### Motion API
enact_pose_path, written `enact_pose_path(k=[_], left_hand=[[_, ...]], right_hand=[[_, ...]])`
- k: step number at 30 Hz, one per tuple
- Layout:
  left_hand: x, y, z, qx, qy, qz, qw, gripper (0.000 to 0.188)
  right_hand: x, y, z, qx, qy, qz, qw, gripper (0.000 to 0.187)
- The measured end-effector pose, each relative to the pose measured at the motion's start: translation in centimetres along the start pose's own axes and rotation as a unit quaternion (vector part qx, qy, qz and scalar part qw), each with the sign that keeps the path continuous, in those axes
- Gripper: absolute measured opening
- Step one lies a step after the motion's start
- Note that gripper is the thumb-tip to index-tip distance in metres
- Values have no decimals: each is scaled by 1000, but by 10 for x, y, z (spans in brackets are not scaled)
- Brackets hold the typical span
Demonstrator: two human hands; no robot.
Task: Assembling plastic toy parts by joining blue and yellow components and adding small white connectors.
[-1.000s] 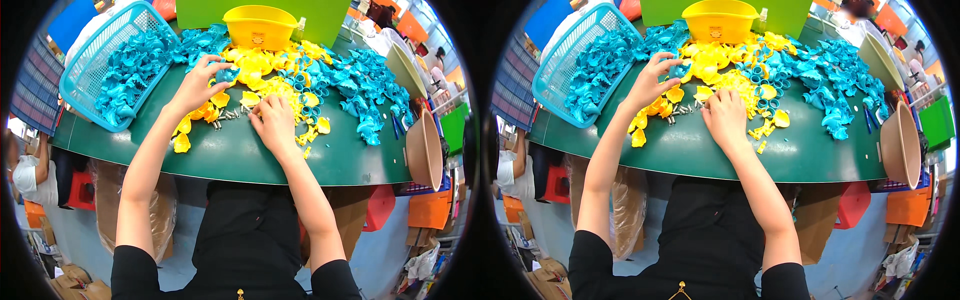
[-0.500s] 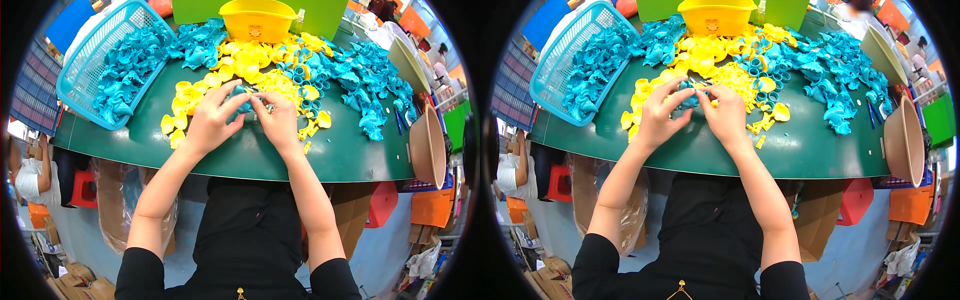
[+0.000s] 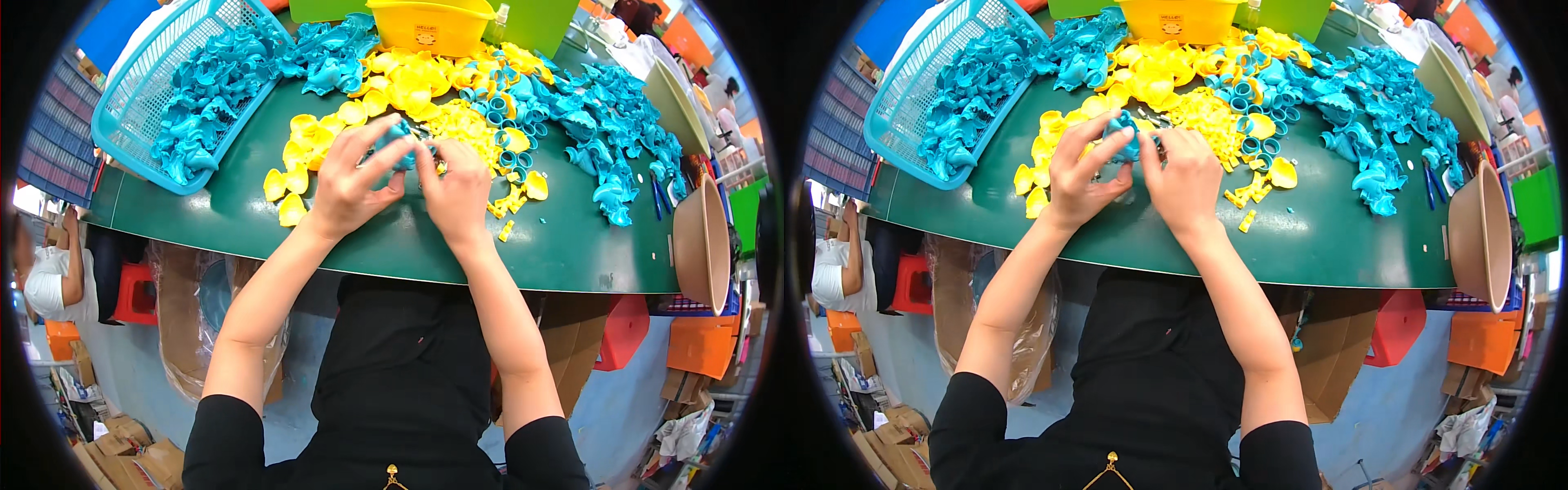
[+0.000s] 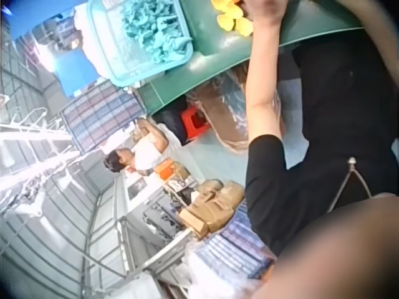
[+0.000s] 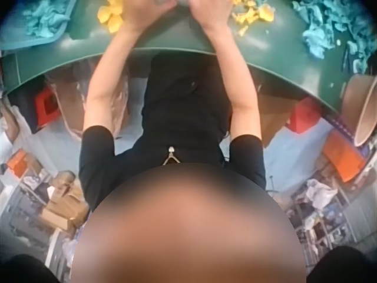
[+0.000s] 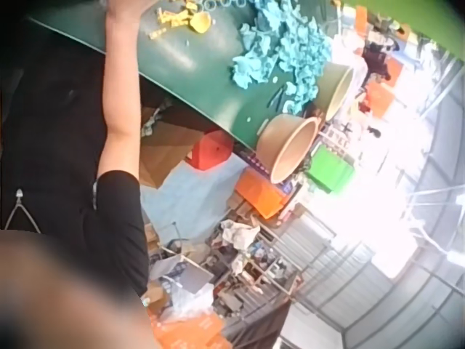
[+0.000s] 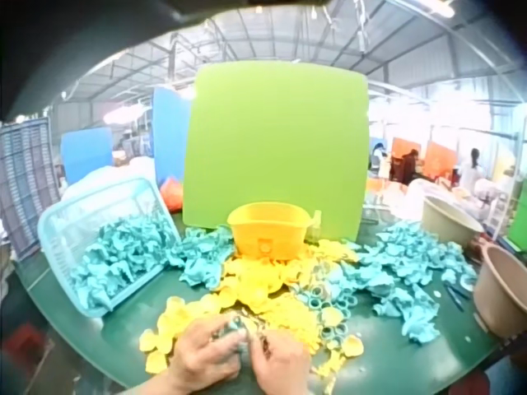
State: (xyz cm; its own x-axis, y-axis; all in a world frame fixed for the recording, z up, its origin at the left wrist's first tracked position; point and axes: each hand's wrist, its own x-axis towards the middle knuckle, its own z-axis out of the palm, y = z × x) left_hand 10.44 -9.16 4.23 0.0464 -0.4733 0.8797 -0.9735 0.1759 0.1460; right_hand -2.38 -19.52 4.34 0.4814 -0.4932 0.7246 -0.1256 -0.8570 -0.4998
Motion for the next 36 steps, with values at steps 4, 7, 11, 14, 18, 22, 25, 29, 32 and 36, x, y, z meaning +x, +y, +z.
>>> enact_pose_path(k=[4, 7, 11, 14, 18, 22, 25, 29, 32, 36], left_hand=[[-5, -2, 1, 99, -20, 97, 990, 62], [-4, -1, -2, 62, -3, 34, 998, 71], [-4, 7, 1, -259, -6, -243, 935, 76], [-11, 0, -1, -334, -77, -338, 876, 67], [-13, -2, 3, -239, -16, -302, 923, 60], [-7, 2, -2, -117, -40, -243, 962, 56], [-6, 2, -3, -115, -90, -193, 970, 57], [-7, 1, -4, -439, -88, -387, 806, 46], [-8, -2, -3, -376, -95, -339, 857, 53], [-9, 0, -3, -308, -114, -272, 905, 64]], right_hand=[[-1, 8, 2, 80, -18, 74, 994, 18], [1, 11, 3, 54, 12, 8, 998, 19], [3, 18, -2, 233, -42, 165, 958, 26], [3, 21, -2, 334, -132, 264, 895, 31], [5, 17, -2, 295, -27, 257, 920, 32], [5, 10, 1, 243, 12, 129, 961, 33], [3, 17, -1, 269, -64, 192, 942, 32], [3, 20, 0, 314, -100, 230, 916, 29], [5, 16, 0, 289, -89, 168, 938, 26], [8, 16, -4, 149, -129, 37, 980, 19]])
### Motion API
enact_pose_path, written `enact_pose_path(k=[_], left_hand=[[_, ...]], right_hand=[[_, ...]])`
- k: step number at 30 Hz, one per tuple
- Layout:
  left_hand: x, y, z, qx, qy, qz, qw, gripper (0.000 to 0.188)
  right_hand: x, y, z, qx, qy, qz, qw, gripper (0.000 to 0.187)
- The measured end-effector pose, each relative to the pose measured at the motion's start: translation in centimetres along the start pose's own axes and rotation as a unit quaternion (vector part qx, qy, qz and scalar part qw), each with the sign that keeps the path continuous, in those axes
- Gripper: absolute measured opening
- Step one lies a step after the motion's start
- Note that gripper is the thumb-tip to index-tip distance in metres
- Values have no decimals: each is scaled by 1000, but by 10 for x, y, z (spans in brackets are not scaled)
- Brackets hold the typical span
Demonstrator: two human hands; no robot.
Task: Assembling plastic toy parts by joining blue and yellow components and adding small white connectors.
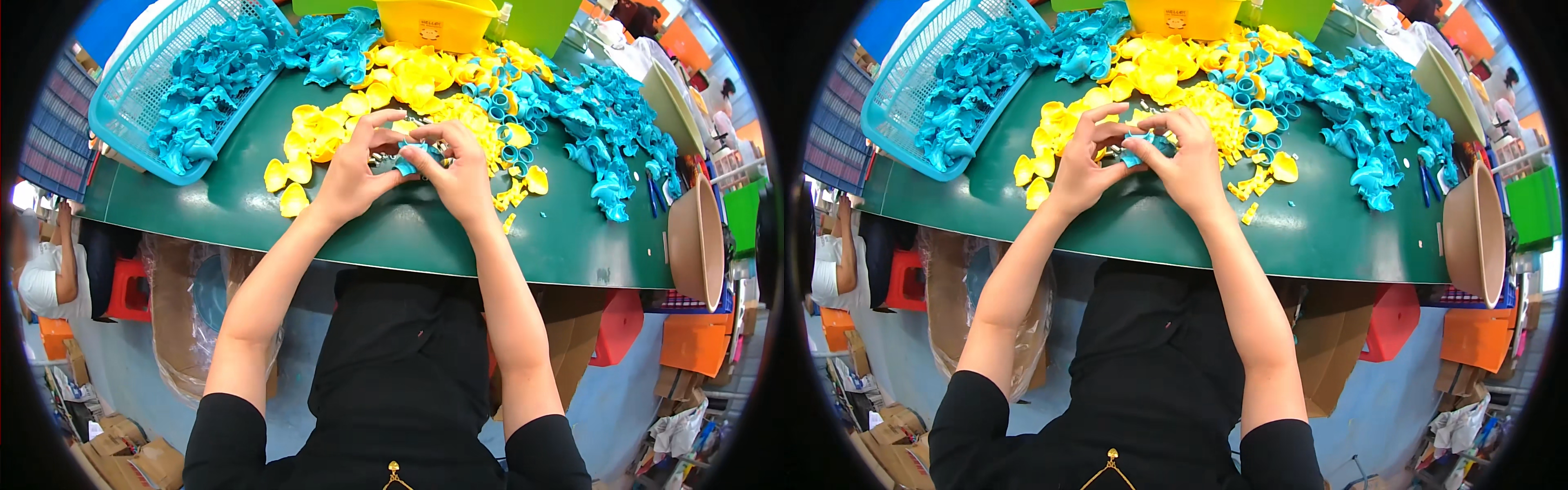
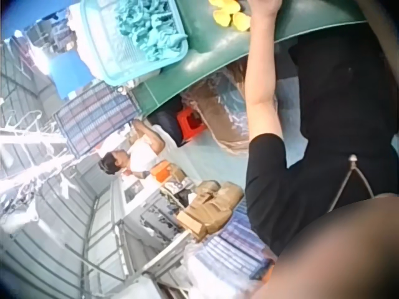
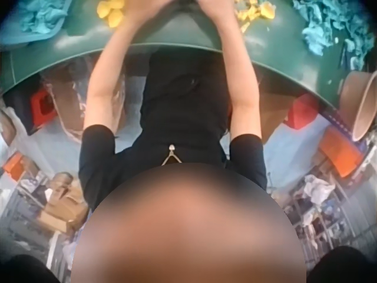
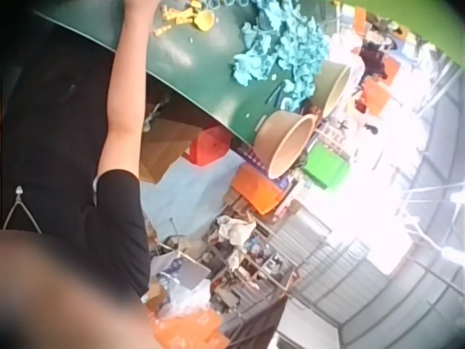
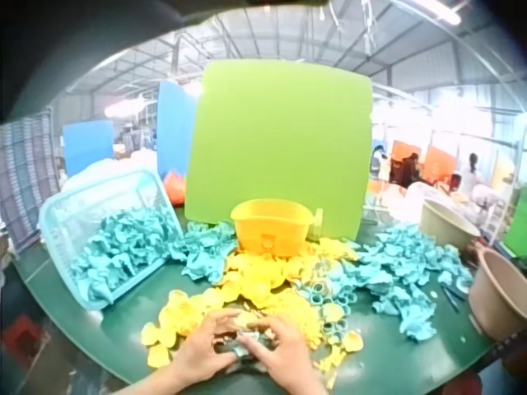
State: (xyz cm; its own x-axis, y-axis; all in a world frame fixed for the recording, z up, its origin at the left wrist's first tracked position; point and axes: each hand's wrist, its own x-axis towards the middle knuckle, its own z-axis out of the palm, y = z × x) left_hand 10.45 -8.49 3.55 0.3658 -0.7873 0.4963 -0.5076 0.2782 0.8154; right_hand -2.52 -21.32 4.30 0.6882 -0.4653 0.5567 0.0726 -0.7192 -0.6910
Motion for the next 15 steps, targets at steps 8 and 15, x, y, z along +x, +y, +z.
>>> enact_pose_path(k=[8, 15], left_hand=[[-1, 3, -5, -107, -23, -128, 986, 21], [2, 5, -10, -209, -40, -134, 968, 12]], right_hand=[[-3, 9, 1, 234, -5, 159, 959, 18], [-1, 10, -14, 249, -13, 63, 966, 21]])
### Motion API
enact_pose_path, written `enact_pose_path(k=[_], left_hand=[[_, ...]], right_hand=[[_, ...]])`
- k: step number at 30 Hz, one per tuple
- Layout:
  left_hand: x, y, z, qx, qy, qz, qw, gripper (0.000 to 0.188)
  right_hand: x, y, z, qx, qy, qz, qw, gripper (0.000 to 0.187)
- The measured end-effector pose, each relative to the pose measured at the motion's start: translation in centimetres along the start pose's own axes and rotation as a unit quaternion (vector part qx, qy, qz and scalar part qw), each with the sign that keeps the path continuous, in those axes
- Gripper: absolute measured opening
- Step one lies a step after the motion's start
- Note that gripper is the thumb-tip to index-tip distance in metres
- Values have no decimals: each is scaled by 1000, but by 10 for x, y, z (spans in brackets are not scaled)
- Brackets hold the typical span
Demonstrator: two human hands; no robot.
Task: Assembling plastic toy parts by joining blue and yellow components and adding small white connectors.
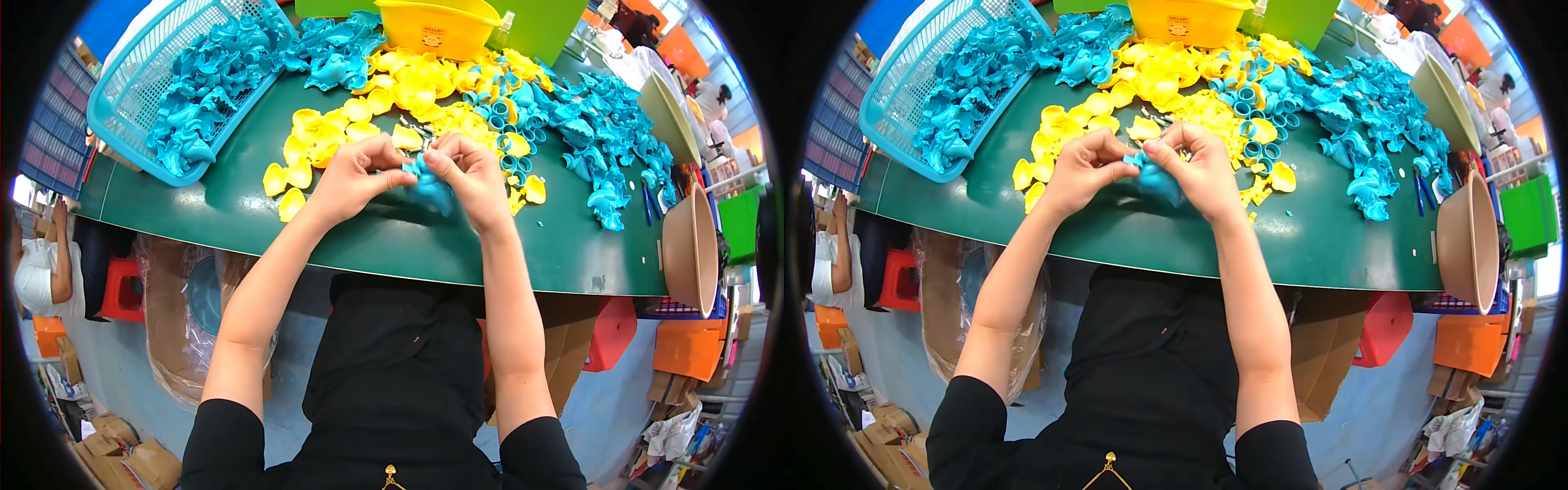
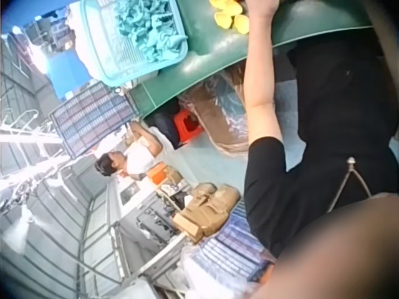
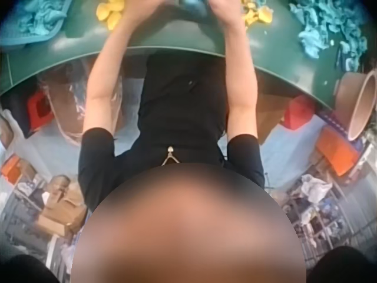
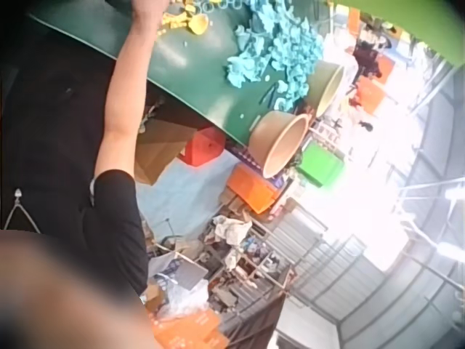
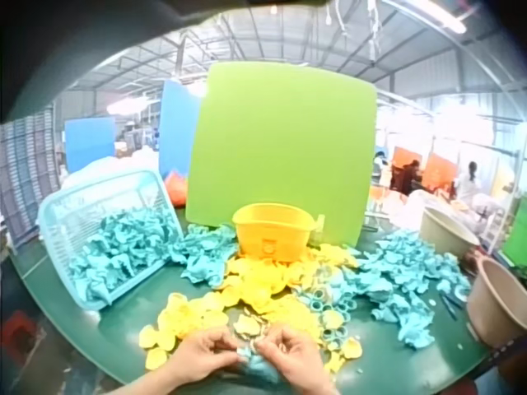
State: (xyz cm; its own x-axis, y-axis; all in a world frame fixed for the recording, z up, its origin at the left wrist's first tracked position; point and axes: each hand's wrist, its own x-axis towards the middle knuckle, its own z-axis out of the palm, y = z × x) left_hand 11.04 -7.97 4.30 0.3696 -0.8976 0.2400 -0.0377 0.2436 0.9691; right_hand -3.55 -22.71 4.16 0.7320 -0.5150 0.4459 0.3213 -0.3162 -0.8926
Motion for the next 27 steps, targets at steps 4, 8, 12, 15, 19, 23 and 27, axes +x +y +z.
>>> enact_pose_path(k=[4, 8, 12, 15, 19, 23, 27], left_hand=[[-6, 5, -1, 162, -82, 20, 983, 14], [-2, 8, -2, 56, -59, -28, 996, 14], [1, 3, -3, 125, 7, -47, 991, 14], [0, 5, 0, 151, 12, 2, 988, 15], [1, -1, -2, 418, 102, 137, 892, 20], [-1, 11, 5, 503, 156, 226, 819, 23], [-36, 26, 39, 372, 79, 173, 909, 18]], right_hand=[[4, -12, -13, 121, -124, 280, 944, 26], [1, -18, -7, 186, -92, 162, 965, 29], [-3, -27, -3, 137, -132, 72, 979, 23], [-2, -29, -5, 71, -123, 68, 988, 19], [-20, -50, -16, -166, 22, -63, 984, 13], [-69, -37, -9, -351, -42, -213, 911, 27], [-93, -41, -8, -395, -84, -214, 890, 30]])
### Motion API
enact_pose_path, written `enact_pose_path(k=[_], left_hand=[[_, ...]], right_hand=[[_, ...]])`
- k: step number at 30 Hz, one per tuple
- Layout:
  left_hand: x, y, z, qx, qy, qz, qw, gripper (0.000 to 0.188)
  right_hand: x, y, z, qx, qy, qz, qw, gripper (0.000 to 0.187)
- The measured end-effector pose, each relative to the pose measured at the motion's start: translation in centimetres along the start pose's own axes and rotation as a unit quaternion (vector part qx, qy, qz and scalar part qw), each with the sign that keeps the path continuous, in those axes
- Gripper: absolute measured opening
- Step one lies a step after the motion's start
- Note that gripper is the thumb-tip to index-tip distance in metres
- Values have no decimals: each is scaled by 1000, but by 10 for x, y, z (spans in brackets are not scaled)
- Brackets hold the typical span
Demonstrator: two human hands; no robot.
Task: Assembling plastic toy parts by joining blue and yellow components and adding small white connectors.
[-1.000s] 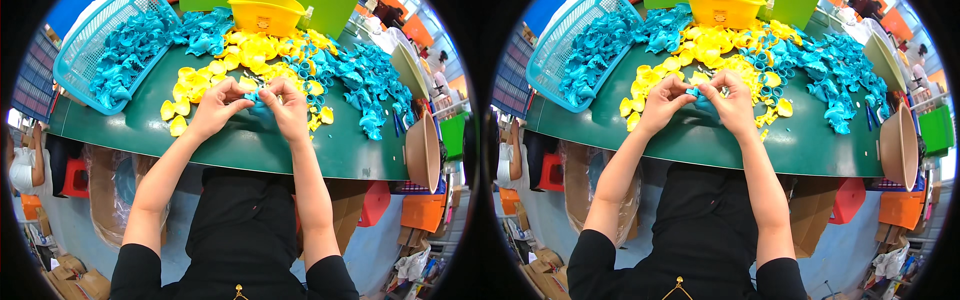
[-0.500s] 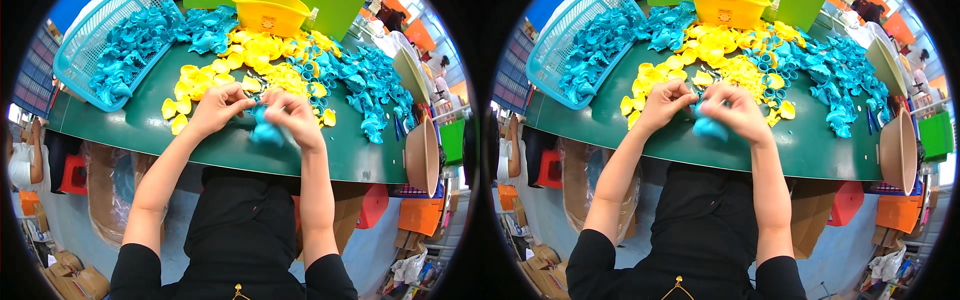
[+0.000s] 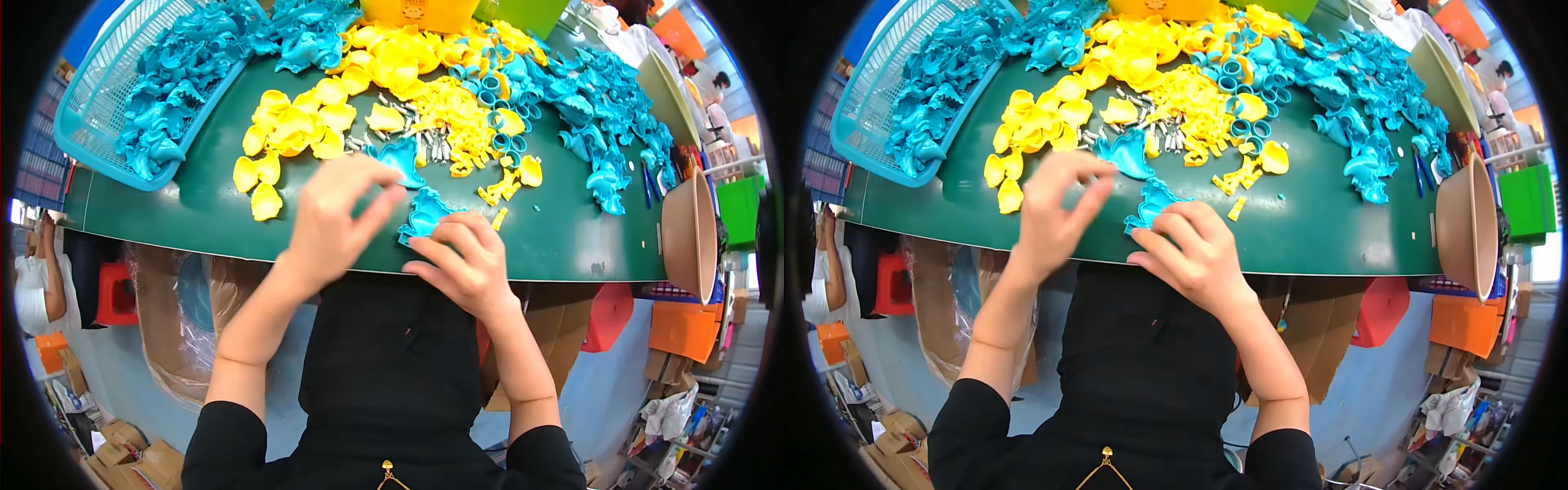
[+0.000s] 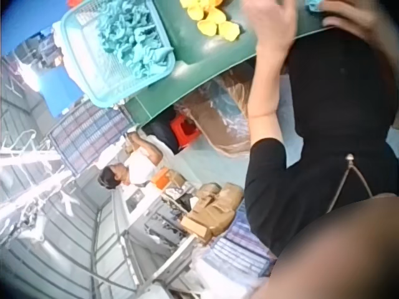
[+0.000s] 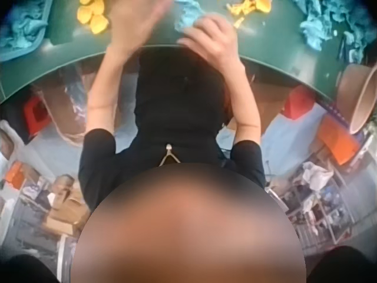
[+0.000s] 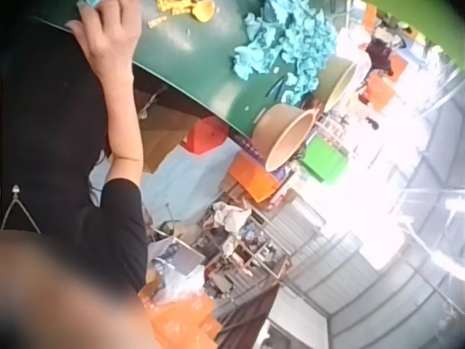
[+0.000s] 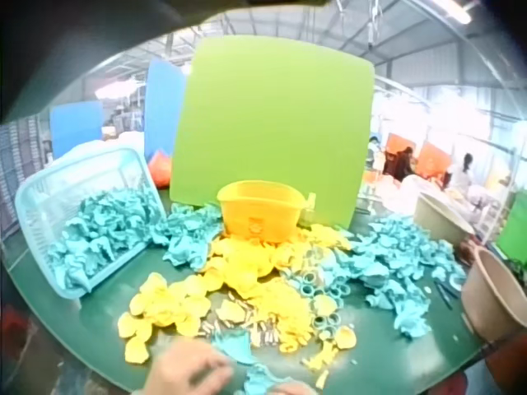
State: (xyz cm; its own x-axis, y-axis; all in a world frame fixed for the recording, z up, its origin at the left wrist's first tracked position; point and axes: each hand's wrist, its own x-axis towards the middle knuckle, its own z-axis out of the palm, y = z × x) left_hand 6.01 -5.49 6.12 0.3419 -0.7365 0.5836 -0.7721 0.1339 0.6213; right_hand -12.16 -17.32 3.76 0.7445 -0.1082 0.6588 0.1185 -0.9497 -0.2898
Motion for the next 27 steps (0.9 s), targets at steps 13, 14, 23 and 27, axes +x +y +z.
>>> enact_pose_path(k=[13, 14, 23, 27], left_hand=[[-27, 35, 41, 240, -149, 143, 949, 25], [-34, 34, 37, 239, -152, 143, 948, 25], [-61, 24, 38, 152, -175, 206, 951, 10], [-60, 18, 41, 152, -170, 221, 948, 9]], right_hand=[[-43, -5, -42, 402, 125, 513, 748, 13], [-44, -5, -42, 425, 116, 520, 731, 12], [-40, -13, -37, 451, 39, 534, 714, 13], [-36, -6, -30, 435, 26, 530, 728, 13]])
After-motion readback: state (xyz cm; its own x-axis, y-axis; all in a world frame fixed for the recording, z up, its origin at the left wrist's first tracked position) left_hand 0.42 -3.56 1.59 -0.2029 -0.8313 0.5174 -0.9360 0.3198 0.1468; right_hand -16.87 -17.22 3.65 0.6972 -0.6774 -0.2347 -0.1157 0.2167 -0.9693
